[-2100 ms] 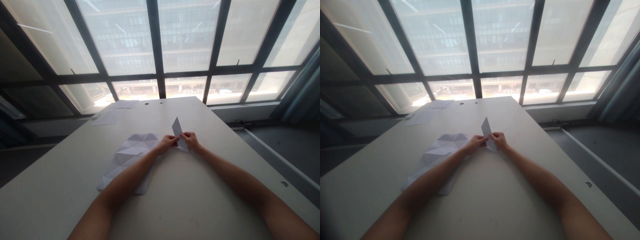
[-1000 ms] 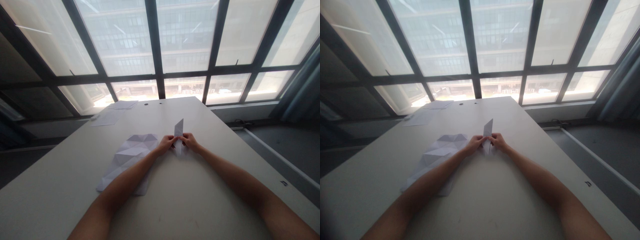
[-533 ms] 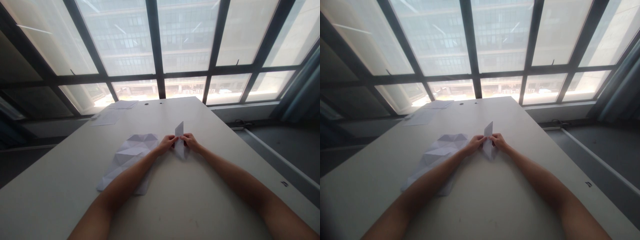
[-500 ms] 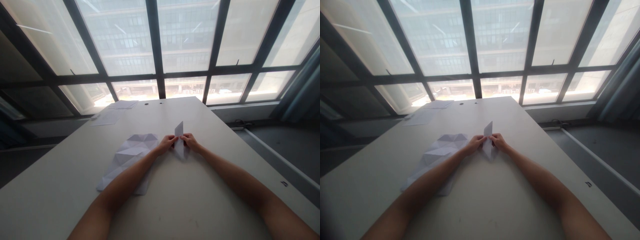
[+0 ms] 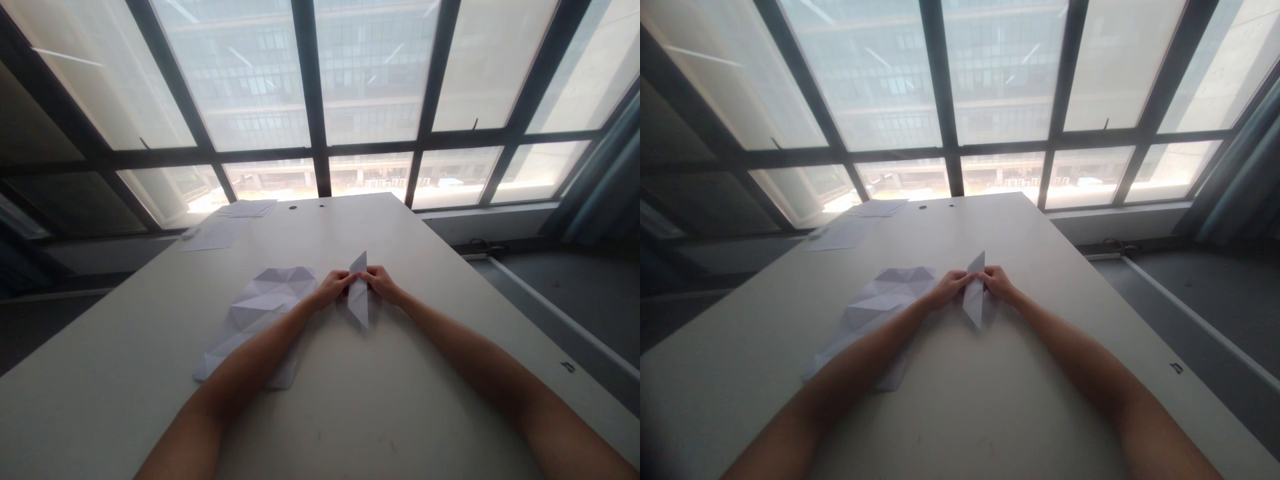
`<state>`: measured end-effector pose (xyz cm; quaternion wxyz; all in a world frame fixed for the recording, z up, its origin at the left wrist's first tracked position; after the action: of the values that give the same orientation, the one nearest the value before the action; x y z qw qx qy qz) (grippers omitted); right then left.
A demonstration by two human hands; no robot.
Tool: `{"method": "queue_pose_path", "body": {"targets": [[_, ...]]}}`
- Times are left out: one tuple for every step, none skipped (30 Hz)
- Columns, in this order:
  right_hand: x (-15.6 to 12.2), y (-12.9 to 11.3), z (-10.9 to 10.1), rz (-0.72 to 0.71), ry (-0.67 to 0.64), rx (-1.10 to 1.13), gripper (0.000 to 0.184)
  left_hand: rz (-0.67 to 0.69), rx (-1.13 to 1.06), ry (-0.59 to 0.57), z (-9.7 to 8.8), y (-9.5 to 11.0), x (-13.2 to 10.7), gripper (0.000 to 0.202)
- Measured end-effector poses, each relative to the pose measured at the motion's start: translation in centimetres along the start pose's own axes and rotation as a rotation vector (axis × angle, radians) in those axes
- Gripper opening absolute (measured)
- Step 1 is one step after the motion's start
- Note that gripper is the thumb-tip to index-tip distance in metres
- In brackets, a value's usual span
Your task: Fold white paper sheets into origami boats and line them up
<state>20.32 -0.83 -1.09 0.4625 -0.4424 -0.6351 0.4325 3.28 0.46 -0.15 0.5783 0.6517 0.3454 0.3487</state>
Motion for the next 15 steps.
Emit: {"method": "queue_pose_path", "body": {"targets": [[0.04,0.00,-0.03,-0.002,0.010,-0.001,0.040,-0.008,-0.013,-0.002,0.05,-0.02,-0.02,0.055],[0.07,0.02,-0.08,0.000,0.015,-0.003,0.040,-0.015,-0.031,0.000,0.09,-0.07,-0.02,0.055],[0.08,0.06,-0.13,0.004,0.011,-0.005,0.040,-0.017,-0.050,0.004,0.14,-0.13,0.00,0.055],[0.07,0.09,-0.17,0.006,0.000,-0.006,0.040,-0.017,-0.067,0.011,0.17,-0.19,0.03,0.055],[0.06,0.12,-0.20,0.007,-0.017,-0.006,0.040,-0.015,-0.079,0.016,0.20,-0.25,0.07,0.055],[0.04,0.15,-0.21,0.006,-0.035,-0.005,0.040,-0.012,-0.084,0.020,0.21,-0.27,0.10,0.056],[0.02,0.16,-0.20,0.004,-0.049,-0.003,0.040,-0.007,-0.082,0.022,0.21,-0.27,0.13,0.056],[0.01,0.16,-0.18,0.001,-0.051,-0.002,0.040,-0.003,-0.074,0.018,0.22,-0.24,0.14,0.056],[0.02,0.15,-0.16,-0.003,-0.039,-0.001,0.040,0.000,-0.059,0.008,0.23,-0.18,0.13,0.055],[0.04,0.13,-0.13,-0.007,-0.015,0.001,0.041,0.003,-0.040,-0.006,0.24,-0.10,0.11,0.055],[0.08,0.12,-0.11,-0.010,0.015,0.005,0.041,0.006,-0.021,-0.020,0.26,-0.01,0.08,0.055],[0.13,0.13,-0.08,-0.011,0.046,0.010,0.040,0.009,-0.004,-0.032,0.27,0.09,0.04,0.054],[0.19,0.15,-0.06,-0.011,0.074,0.016,0.040,0.010,0.010,-0.042,0.29,0.18,0.00,0.054],[0.26,0.18,-0.05,-0.011,0.099,0.022,0.040,0.010,0.021,-0.047,0.30,0.26,-0.03,0.054],[0.33,0.23,-0.06,-0.013,0.123,0.026,0.039,0.011,0.029,-0.050,0.30,0.33,-0.05,0.054]]}}
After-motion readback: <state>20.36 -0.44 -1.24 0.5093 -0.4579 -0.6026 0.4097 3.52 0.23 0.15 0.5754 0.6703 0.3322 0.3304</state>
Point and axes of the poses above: each hand's wrist, its own x-axis towards the middle knuckle, its own z-axis out of the palm, y = z × x, the point moved 2 cm from there along x, towards the middle knuckle, and after that the axes turned 5 degrees about -x, right-handed, at the moved point
